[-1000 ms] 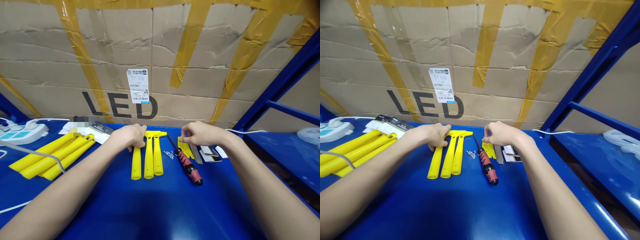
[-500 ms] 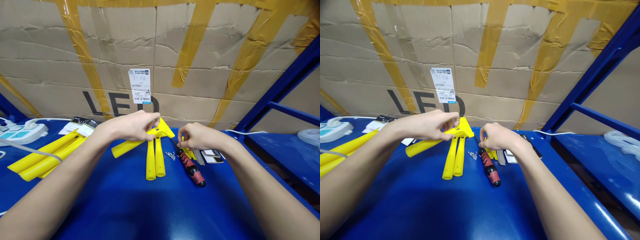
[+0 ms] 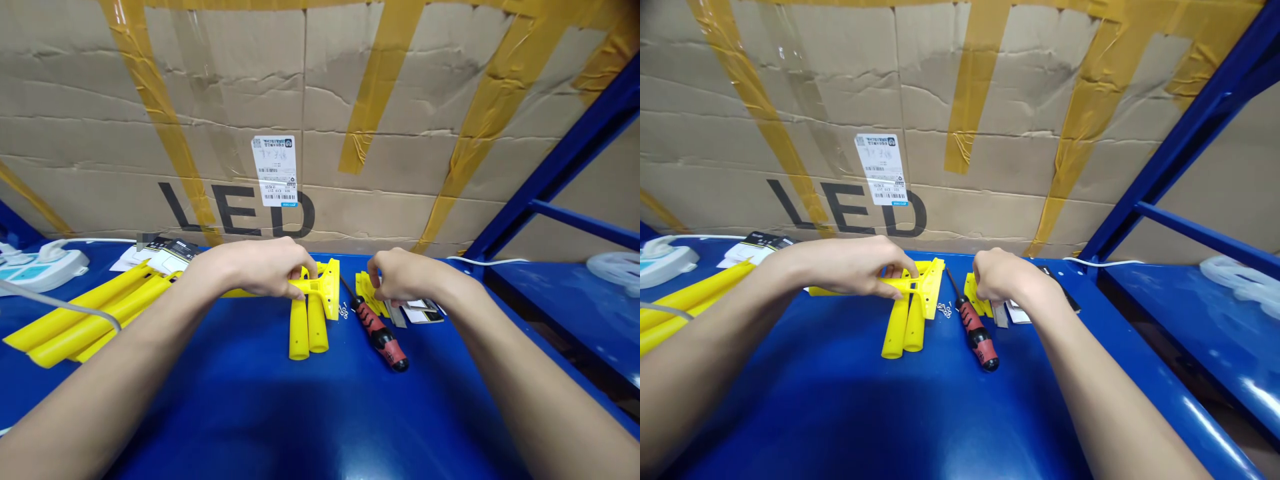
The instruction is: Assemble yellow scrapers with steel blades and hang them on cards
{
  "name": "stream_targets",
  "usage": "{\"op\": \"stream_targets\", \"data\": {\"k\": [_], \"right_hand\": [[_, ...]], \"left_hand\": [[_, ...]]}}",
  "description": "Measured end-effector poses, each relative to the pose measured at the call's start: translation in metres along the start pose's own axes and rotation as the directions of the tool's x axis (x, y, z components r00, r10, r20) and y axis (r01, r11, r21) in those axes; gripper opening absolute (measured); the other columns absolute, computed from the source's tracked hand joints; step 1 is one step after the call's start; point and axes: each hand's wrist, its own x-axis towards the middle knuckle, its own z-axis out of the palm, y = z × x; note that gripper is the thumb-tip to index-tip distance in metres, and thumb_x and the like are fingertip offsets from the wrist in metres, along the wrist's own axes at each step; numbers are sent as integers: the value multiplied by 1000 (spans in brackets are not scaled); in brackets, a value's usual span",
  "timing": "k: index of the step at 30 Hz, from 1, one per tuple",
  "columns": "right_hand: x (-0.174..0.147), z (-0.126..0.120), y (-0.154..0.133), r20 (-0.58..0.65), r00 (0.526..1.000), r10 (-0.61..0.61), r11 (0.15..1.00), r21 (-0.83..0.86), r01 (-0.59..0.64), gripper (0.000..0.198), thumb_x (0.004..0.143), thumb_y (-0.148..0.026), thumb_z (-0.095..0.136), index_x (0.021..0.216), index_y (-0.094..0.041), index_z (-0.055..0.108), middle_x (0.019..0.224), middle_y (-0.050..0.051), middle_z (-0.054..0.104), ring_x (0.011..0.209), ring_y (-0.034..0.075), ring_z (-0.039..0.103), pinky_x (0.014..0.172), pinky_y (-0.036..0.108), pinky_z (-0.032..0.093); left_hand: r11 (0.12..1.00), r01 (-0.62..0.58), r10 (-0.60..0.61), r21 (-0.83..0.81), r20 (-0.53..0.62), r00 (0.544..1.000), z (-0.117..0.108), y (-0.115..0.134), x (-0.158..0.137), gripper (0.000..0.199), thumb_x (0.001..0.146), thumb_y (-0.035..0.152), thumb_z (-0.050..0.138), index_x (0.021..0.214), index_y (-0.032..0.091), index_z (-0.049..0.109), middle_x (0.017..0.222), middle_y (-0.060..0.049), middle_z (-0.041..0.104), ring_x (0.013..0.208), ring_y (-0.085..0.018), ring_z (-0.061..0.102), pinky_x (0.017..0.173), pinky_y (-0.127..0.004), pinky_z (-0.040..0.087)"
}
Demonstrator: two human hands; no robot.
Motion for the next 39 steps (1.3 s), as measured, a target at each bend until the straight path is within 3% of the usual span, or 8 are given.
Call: {"op": "stream_targets", "data": {"k": [9, 17, 20, 23, 26, 31, 35, 39], "right_hand": [[1, 3, -10, 90, 982, 164, 983, -102, -155, 21, 54, 4, 71, 65, -14, 73, 44, 6, 62, 61, 29, 73, 51, 32, 51], [7, 10, -10, 82, 981, 175, 982, -86, -168, 17, 57, -4, 80, 68, -15, 74, 45, 5, 62, 55, 25, 71, 52, 31, 52], [5, 2, -7, 24, 986, 166, 982, -98, -163, 21, 52, 4, 74, 63, -14, 72, 53, 9, 67, 59, 28, 71, 49, 33, 49], [1, -8, -1, -113, 984, 136, 985, -91, -146, 36, 53, 3, 69, 82, -17, 75, 68, 10, 72, 73, 30, 73, 51, 33, 48], [-3, -13, 4, -179, 980, 86, 986, 154, -58, 35, 58, -2, 67, 87, -21, 71, 62, 4, 70, 67, 23, 70, 52, 30, 47], [-1, -6, 0, -145, 966, -213, 737, 626, 256, 17, 73, -15, 64, 59, -21, 55, 52, -1, 61, 51, 12, 56, 49, 25, 41], [5, 3, -6, -269, 885, -381, 553, 701, 451, 20, 74, -24, 73, 62, -20, 56, 56, -3, 59, 51, 9, 51, 48, 23, 37], [9, 8, -9, -217, 846, -486, 469, 753, 462, 21, 73, -32, 80, 77, -18, 66, 64, 0, 67, 59, 13, 60, 59, 27, 49]], "left_hand": [[999, -15, 16, -38, 28, 999, 5, 10, 5, 25, 83, 33, 67, 106, 27, 74, 86, -2, 72, 69, -18, 62, 59, -26, 38], [1000, -9, 10, -19, 41, 999, 3, 15, 4, 25, 84, 33, 66, 107, 27, 73, 88, -2, 71, 69, -18, 61, 59, -27, 38], [1000, -7, 7, -13, 39, 999, 3, 13, 3, 30, 85, 36, 66, 113, 28, 71, 92, -3, 71, 73, -19, 62, 60, -27, 39], [1000, 0, 1, -9, 49, 999, 3, 9, 1, 29, 85, 36, 66, 112, 27, 71, 91, -2, 72, 71, -18, 61, 58, -27, 38], [1000, 30, -30, 9, 55, 998, 0, 4, -2, 30, 83, 39, 67, 110, 26, 71, 91, -3, 72, 72, -18, 61, 57, -26, 37], [996, 84, -85, 13, 94, 992, -8, -2, -10, 30, 81, 38, 67, 108, 24, 67, 91, -2, 72, 72, -18, 62, 58, -27, 38], [995, 99, -100, 14, 129, 987, -14, -4, -16, 26, 80, 38, 66, 101, 23, 61, 92, -3, 71, 72, -18, 61, 57, -27, 37], [992, 129, -130, 19, 129, 983, -14, -7, -17, 26, 78, 33, 68, 100, 23, 59, 95, -3, 71, 73, -19, 61, 57, -27, 36]]}}
